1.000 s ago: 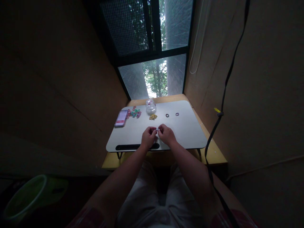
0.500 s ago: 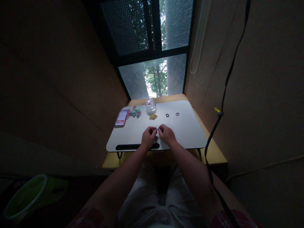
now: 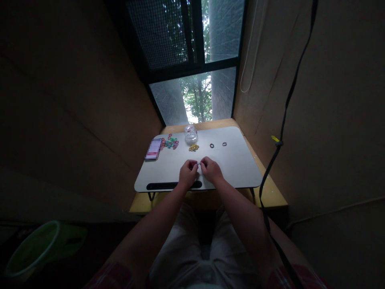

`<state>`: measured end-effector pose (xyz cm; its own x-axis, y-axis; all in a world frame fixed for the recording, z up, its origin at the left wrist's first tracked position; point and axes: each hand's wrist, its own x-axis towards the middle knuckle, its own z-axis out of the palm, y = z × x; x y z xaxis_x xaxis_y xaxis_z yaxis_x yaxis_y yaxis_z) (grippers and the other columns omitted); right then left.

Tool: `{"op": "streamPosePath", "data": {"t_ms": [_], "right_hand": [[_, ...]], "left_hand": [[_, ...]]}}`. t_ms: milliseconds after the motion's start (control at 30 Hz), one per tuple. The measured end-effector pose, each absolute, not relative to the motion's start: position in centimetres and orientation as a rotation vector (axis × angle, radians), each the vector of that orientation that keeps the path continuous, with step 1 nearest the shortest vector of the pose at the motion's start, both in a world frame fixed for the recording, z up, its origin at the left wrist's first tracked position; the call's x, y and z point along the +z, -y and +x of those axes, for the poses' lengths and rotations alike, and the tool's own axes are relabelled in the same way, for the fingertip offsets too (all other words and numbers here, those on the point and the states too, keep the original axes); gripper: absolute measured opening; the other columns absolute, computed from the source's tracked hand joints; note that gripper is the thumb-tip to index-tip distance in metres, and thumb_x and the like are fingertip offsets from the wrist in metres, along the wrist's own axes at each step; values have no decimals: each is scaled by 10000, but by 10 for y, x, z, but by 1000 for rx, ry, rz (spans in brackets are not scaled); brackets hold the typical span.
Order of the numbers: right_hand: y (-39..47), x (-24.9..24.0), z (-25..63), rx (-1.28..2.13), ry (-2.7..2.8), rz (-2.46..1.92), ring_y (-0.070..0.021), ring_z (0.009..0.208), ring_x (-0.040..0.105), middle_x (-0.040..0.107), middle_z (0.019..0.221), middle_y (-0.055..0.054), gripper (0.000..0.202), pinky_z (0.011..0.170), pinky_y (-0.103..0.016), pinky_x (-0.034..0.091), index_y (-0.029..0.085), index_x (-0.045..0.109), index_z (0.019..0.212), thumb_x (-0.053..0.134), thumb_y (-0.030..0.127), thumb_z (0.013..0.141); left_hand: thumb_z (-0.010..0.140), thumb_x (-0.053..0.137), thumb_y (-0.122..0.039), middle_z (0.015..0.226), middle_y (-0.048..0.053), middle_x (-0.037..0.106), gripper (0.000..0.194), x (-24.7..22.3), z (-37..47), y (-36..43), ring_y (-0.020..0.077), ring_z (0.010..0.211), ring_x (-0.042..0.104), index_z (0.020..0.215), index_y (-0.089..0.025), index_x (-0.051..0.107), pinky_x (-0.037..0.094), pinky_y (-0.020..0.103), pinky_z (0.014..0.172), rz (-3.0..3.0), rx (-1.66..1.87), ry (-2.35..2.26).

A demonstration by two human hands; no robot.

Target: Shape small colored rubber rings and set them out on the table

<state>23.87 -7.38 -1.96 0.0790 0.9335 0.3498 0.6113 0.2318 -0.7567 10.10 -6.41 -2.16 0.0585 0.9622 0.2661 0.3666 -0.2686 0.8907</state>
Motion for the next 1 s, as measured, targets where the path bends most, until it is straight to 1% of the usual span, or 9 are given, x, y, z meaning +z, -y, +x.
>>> {"op": "streamPosePath", "data": {"t_ms": [100, 233, 567, 833, 1000], "right_hand": [[73, -21, 239, 467, 1613, -1449, -137, 619, 546, 617, 695, 3, 113, 599, -243, 386, 210, 587, 847, 490, 264, 821], [73, -23, 240, 484, 1624, -1437, -124, 565, 526, 597, 662, 18, 145, 559, -236, 373, 213, 606, 901, 504, 262, 810], [73, -23, 239, 495, 1627, -1423, -116, 552, 519, 601, 673, 15, 152, 547, -232, 379, 208, 613, 901, 529, 276, 795], [73, -23, 239, 481, 1634, -1400, -117, 575, 519, 610, 686, 5, 113, 552, -231, 377, 203, 596, 801, 515, 281, 803], [74, -22, 238, 490, 1609, -1422, -114, 553, 520, 611, 680, 16, 133, 553, -232, 382, 208, 605, 874, 534, 284, 790]], "left_hand": [[821, 556, -293, 789, 12, 647, 164, -23, 101, 63, 116, 694, 577, 920, -179, 620, 449, 253, 681, 1711, 1198, -1338], [821, 554, -300, 779, 9, 646, 159, -22, 101, 64, 117, 693, 581, 901, -179, 620, 448, 250, 676, 1697, 1201, -1330], [821, 553, -304, 776, 10, 643, 154, -23, 101, 64, 123, 696, 579, 893, -182, 614, 445, 258, 682, 1703, 1212, -1351], [824, 556, -321, 775, 11, 641, 157, -21, 101, 64, 122, 692, 572, 887, -187, 605, 437, 253, 675, 1704, 1199, -1367], [820, 559, -316, 767, 6, 634, 147, -20, 101, 65, 120, 689, 570, 874, -186, 603, 437, 252, 674, 1717, 1197, -1367]]}}
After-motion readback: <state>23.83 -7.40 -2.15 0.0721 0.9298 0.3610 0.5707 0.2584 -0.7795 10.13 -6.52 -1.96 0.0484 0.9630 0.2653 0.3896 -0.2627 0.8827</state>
